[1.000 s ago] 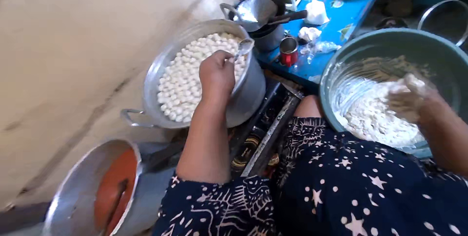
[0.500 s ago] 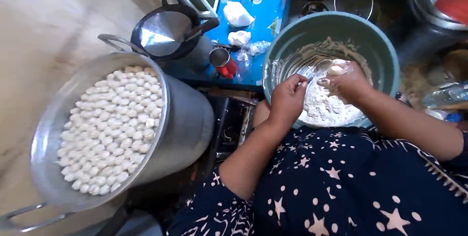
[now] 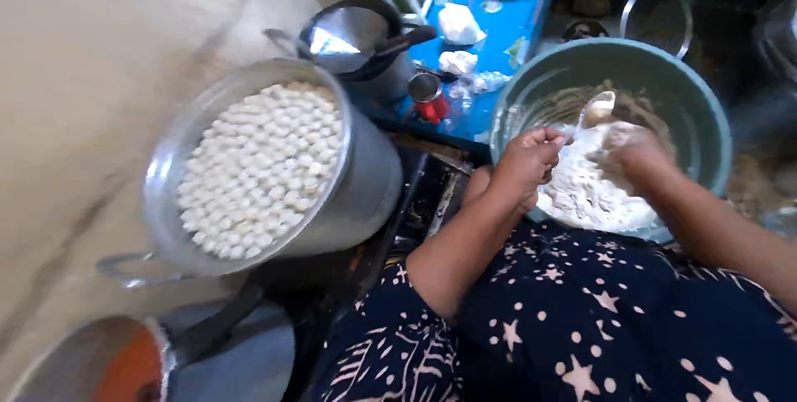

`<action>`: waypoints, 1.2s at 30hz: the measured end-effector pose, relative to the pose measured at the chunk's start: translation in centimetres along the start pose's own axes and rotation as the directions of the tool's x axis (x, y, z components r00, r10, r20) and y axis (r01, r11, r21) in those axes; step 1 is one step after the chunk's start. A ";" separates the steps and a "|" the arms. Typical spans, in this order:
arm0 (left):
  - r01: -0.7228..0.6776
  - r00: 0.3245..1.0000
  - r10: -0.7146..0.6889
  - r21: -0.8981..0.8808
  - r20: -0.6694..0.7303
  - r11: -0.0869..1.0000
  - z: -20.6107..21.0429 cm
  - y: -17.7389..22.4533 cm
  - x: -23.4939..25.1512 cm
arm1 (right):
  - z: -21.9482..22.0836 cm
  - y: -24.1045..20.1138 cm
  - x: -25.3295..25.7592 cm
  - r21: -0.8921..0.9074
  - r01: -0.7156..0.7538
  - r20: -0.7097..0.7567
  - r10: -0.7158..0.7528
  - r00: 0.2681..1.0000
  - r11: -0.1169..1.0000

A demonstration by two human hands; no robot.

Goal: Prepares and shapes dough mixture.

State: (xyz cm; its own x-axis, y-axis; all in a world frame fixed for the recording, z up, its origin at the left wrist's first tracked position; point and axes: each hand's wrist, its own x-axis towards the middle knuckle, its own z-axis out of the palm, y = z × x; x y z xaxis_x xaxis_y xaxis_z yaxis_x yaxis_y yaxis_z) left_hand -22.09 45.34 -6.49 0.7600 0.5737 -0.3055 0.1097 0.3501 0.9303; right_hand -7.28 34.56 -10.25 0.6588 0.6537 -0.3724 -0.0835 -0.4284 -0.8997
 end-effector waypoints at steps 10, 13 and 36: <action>0.334 0.602 0.534 0.795 -0.593 0.506 -23.0 8.6 -9.8 | -3.4 1.7 3.2 -0.129 0.069 -0.107 -0.083 0.991 0.989; 0.615 0.645 0.415 0.758 -0.642 0.217 -26.4 8.1 -10.9 | -2.2 0.6 2.9 -0.250 0.042 -0.103 -0.070 0.992 0.967; -0.243 0.795 0.439 0.444 -0.418 0.862 -9.6 -12.0 9.5 | 4.5 8.4 25.6 -0.680 -0.211 -0.126 0.171 0.977 0.703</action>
State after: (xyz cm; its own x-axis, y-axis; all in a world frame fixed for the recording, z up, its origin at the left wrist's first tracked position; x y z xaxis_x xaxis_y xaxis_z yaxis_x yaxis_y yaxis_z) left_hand -22.35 53.67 -22.48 0.3850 0.9194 0.0808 0.1943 -0.1663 0.9667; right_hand 5.50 50.53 -28.34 0.7237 0.4867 -0.4892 0.3105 -0.8628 -0.3989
